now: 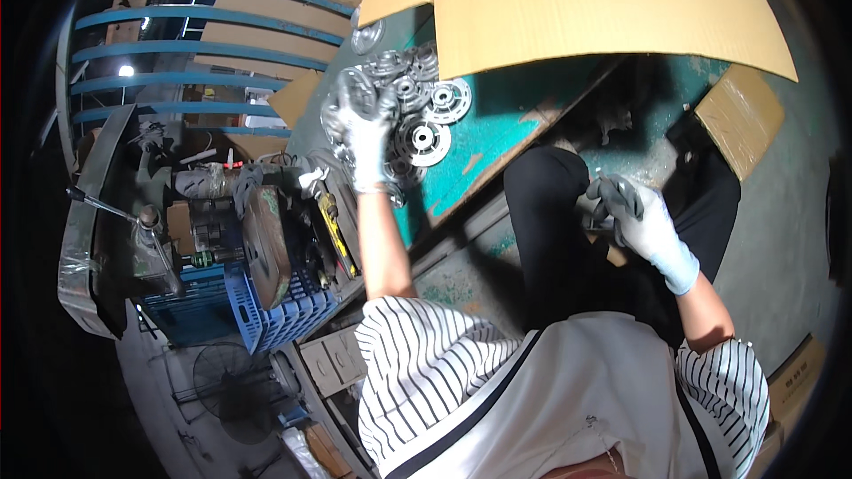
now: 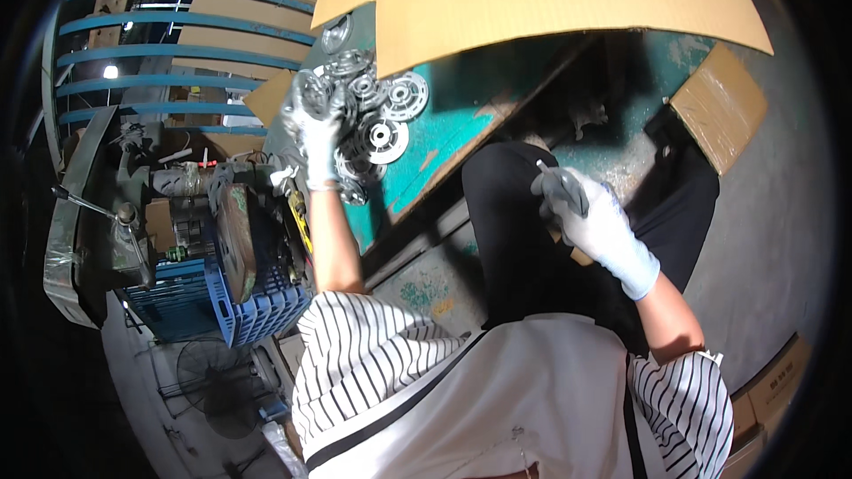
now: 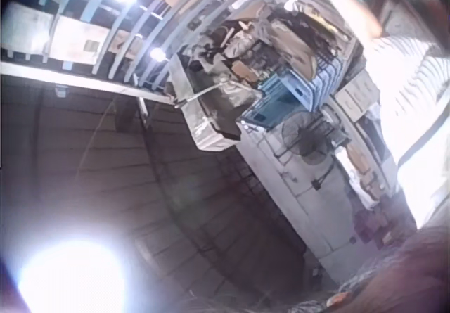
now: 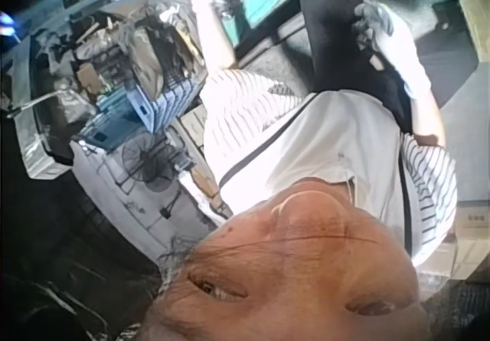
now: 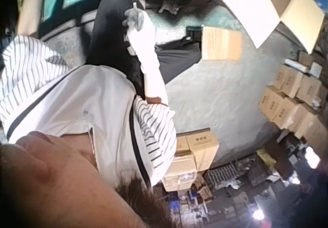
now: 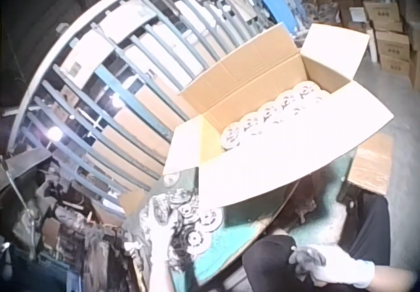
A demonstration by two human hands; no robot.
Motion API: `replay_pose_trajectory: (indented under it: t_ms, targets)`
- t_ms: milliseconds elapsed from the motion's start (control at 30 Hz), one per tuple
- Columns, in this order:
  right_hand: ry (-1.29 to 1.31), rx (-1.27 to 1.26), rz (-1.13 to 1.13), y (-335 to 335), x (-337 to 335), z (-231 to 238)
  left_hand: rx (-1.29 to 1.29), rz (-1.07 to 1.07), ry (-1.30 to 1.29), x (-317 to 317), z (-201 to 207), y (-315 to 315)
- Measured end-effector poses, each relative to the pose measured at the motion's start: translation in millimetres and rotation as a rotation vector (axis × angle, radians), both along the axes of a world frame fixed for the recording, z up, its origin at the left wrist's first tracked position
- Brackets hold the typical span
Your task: The recorder is inspecting and cleaning metal components using a small tool and then placing them into a cardboard box.
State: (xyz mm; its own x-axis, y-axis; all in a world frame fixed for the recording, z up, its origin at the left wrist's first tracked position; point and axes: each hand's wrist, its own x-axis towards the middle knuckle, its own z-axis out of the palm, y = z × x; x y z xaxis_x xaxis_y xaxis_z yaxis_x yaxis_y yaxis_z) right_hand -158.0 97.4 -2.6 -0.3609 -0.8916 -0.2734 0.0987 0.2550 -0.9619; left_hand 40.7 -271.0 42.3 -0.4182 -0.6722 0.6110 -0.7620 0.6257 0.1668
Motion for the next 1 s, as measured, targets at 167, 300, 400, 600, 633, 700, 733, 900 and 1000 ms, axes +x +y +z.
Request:
replay_pose_trajectory:
  t_ms: [167, 300, 400, 600, 633, 700, 733, 900, 1000]
  targets:
    - [0.089, -0.106, -0.005, -7.1, 4.9, -8.4, -0.071, 0.242, -0.427, 12.0, 36.3, -91.0]
    - [0.058, 0.088, 0.088, -9.3, -7.6, 1.8, -0.171, 0.094, -0.134, -24.6, 66.7, -80.7]
    - [0.376, -0.261, -0.042, -4.1, -15.4, -27.9, -0.242, -0.03, -0.006, -89.2, 83.5, -53.5]
    - [0.027, 0.042, 0.038, -2.9, -32.4, -23.0, -0.243, -0.32, -0.072, -187.1, 103.0, -37.0]
    - [-0.028, -0.037, -0.021, -0.3, -30.4, -40.6, -0.208, -0.379, -0.057, -206.4, 94.3, -38.4]
    - [-0.184, 0.052, -0.016, -2.1, -45.0, -29.9, -0.283, -0.43, -0.194, -238.1, 80.4, -29.4]
    - [-0.178, 0.049, -0.026, -1.3, -49.2, -35.8, -0.251, -0.487, -0.255, -255.1, 74.0, -24.2]
    - [-0.12, -0.155, -0.069, 6.2, -64.5, -50.3, 0.153, -0.41, -0.79, -326.4, 48.7, -19.0]
    - [-0.058, -0.155, -0.074, 5.1, -68.3, -62.3, 0.745, -0.504, -0.968, -340.9, 43.4, -25.4]
